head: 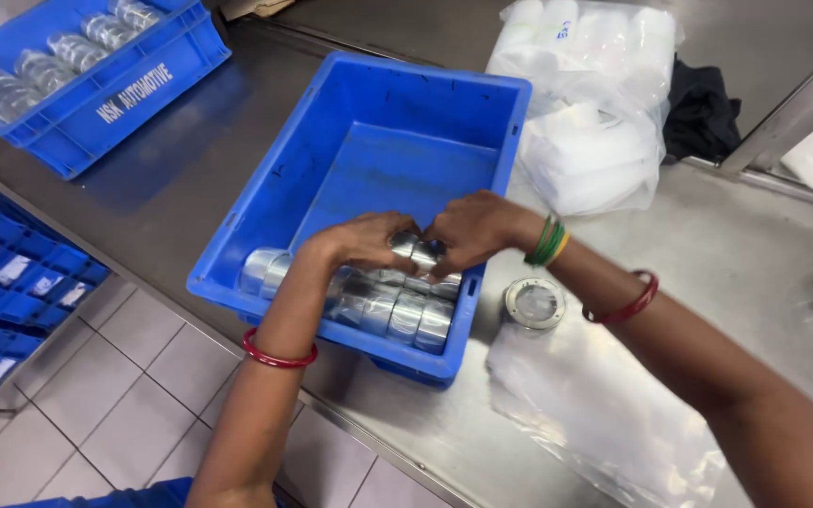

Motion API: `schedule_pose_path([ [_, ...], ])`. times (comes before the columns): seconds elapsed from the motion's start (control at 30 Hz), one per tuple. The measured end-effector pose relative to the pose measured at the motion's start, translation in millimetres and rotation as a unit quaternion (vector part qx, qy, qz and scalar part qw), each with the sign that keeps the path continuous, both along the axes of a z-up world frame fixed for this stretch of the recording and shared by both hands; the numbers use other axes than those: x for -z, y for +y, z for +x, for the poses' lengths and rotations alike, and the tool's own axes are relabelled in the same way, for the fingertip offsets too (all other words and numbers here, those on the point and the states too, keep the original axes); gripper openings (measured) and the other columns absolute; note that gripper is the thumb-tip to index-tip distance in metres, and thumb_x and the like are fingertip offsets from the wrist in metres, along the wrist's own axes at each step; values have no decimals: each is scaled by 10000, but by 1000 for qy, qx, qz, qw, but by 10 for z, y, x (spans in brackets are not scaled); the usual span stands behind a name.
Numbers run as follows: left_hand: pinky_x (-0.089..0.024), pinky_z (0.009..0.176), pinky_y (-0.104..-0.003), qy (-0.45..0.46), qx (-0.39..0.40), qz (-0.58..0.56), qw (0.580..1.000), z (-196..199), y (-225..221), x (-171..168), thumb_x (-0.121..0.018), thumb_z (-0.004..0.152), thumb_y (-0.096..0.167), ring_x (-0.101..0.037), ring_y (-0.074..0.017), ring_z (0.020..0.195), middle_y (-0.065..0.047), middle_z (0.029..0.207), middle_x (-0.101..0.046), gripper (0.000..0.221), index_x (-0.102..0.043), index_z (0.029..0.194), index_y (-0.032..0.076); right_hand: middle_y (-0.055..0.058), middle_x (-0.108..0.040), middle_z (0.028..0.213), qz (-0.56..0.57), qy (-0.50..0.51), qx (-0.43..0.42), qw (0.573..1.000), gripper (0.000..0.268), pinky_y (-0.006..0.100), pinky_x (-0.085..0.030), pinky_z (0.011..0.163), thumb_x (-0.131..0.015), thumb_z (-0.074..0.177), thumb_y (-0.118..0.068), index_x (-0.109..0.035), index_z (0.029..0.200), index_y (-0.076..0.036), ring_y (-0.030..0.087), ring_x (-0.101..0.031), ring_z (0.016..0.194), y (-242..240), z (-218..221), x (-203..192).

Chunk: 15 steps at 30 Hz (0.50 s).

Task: The person cleans out a blue crate with a cloth, places metal components into individual plastic bags, and arranges them inside the crate.

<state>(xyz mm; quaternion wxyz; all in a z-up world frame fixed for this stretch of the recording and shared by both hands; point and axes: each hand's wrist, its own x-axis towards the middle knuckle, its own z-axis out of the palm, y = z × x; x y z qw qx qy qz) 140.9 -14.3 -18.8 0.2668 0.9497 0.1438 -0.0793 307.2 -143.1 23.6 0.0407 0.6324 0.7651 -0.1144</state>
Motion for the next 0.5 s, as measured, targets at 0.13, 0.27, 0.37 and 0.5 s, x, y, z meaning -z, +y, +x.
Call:
schedule_pose_path([
  [0.13,-493,1025,-455,38,-4,71,997,130,-89,-29,-778,802,572,-602,-392,1231,-205,1315,-641,754,-595,1318,53,54,-780,909,-153,13,-37,987,379,423,-557,784,-813,767,-392,-764,1041,-135,234,-734,869,112,-86,-1],
  [0.27,-477,991,-467,-38,27,20,999,90,-36,69,-782,729,484,-586,-395,1222,-170,1336,-631,773,-569,1381,128,66,-779,964,-139,74,56,986,280,388,-608,841,-780,856,-265,-740,1061,-79,225,-792,915,129,-232,175],
  [0.37,-496,1005,-464,-33,24,34,999,49,7,155,-785,767,457,-593,-391,1241,-179,1339,-644,710,-575,1348,108,116,-745,980,-78,26,49,995,296,431,-577,848,-789,816,-253,-744,1059,-91,286,-718,967,-37,-368,60],
  [0.5,-446,1064,-491,-193,-72,201,958,-191,-556,-112,-822,723,233,-558,-421,1259,-191,1357,-625,595,-663,1281,105,172,-745,1127,120,116,24,986,290,412,-582,891,-707,846,-193,-759,1104,-72,319,-716,995,-606,-361,107],
])
